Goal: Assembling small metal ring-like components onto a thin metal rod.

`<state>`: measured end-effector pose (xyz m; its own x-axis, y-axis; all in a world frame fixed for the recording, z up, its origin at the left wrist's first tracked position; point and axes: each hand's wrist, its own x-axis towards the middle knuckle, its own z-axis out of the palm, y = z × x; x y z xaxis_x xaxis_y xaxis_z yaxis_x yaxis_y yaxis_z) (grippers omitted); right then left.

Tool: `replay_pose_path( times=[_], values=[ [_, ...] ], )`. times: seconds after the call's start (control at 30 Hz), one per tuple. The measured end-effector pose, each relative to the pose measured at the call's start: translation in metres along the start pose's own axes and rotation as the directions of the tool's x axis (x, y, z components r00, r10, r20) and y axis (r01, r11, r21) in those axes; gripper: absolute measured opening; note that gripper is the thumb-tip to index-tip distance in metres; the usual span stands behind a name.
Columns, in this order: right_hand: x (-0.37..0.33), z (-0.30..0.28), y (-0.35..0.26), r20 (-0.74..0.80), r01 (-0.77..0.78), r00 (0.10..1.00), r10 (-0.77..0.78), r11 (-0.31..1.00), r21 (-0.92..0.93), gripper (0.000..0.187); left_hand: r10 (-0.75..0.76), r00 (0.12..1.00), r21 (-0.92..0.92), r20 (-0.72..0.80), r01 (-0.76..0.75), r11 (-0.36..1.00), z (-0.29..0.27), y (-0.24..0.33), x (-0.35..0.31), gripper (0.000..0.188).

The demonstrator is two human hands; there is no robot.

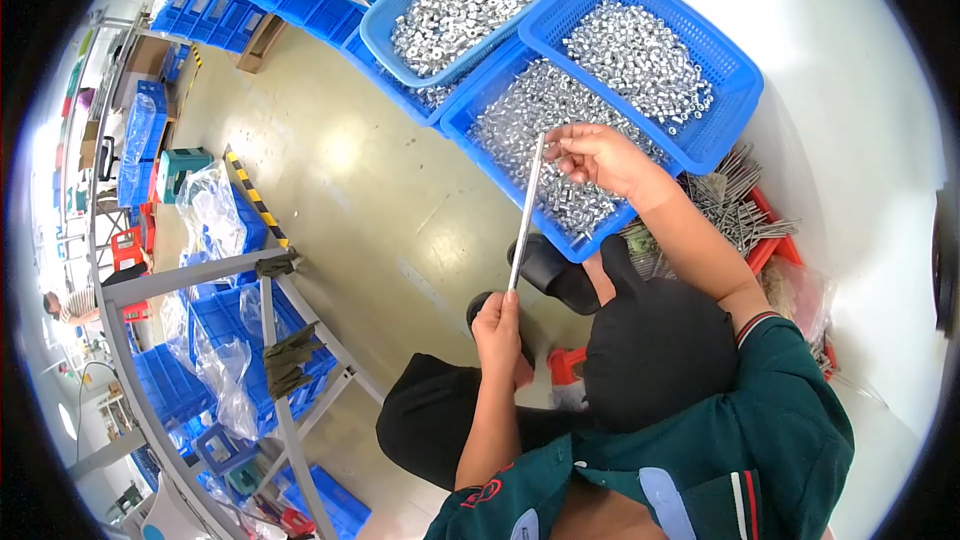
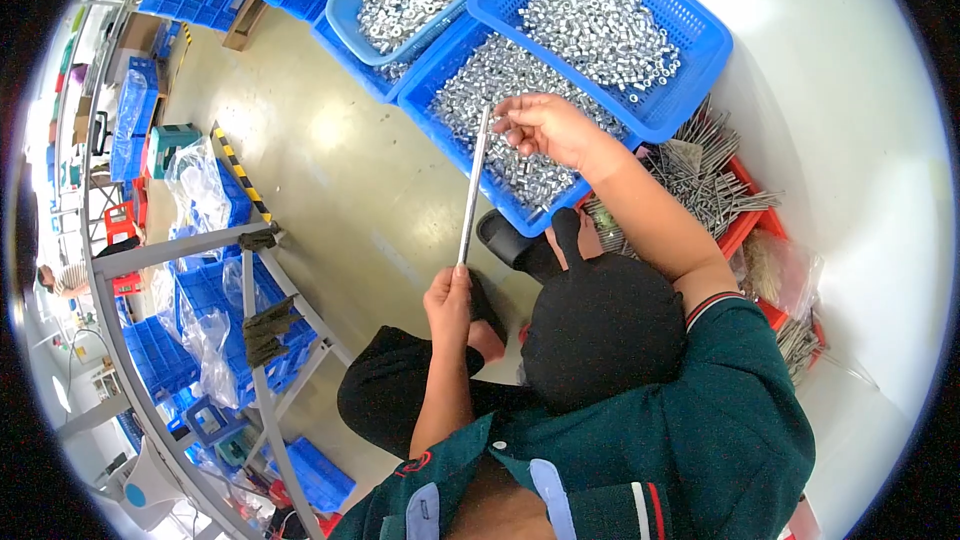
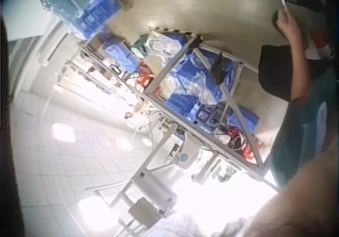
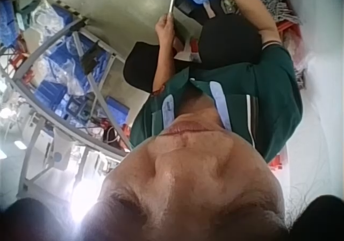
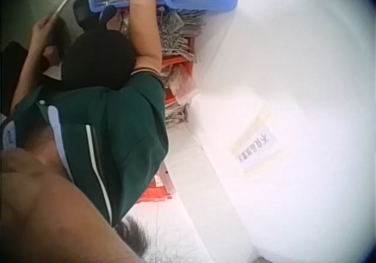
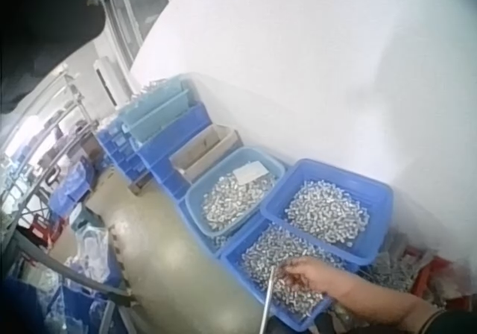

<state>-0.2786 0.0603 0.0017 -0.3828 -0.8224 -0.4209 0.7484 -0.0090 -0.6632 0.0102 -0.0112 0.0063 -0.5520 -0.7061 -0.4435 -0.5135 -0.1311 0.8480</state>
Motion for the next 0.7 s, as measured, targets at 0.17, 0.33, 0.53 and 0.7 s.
replay_pose_path(
  times=[0.17,0.33,0.53,0.7],
  values=[
    [0.006,-0.017,-0.003,0.13,-0.08,0.99,0.047,0.962,0.261,0.019,0.019,0.999,0.012,0.033,-0.02,1.0,-0.001,-0.001,-0.001,0.029],
    [0.008,-0.013,0.001,0.102,-0.05,0.995,0.011,0.92,0.389,0.021,0.036,0.999,0.004,0.034,-0.036,0.999,-0.001,-0.001,-0.002,0.026],
    [0.006,-0.013,-0.004,0.054,-0.029,0.998,0.011,0.936,0.35,0.021,0.021,0.999,0.029,0.049,-0.022,0.999,-0.001,-0.001,-0.002,0.026],
    [0.003,-0.007,-0.011,0.119,-0.032,0.993,0.007,0.977,0.212,0.019,0.055,0.997,0.082,0.052,-0.06,0.995,-0.002,-0.001,-0.002,0.026]
  ],
)
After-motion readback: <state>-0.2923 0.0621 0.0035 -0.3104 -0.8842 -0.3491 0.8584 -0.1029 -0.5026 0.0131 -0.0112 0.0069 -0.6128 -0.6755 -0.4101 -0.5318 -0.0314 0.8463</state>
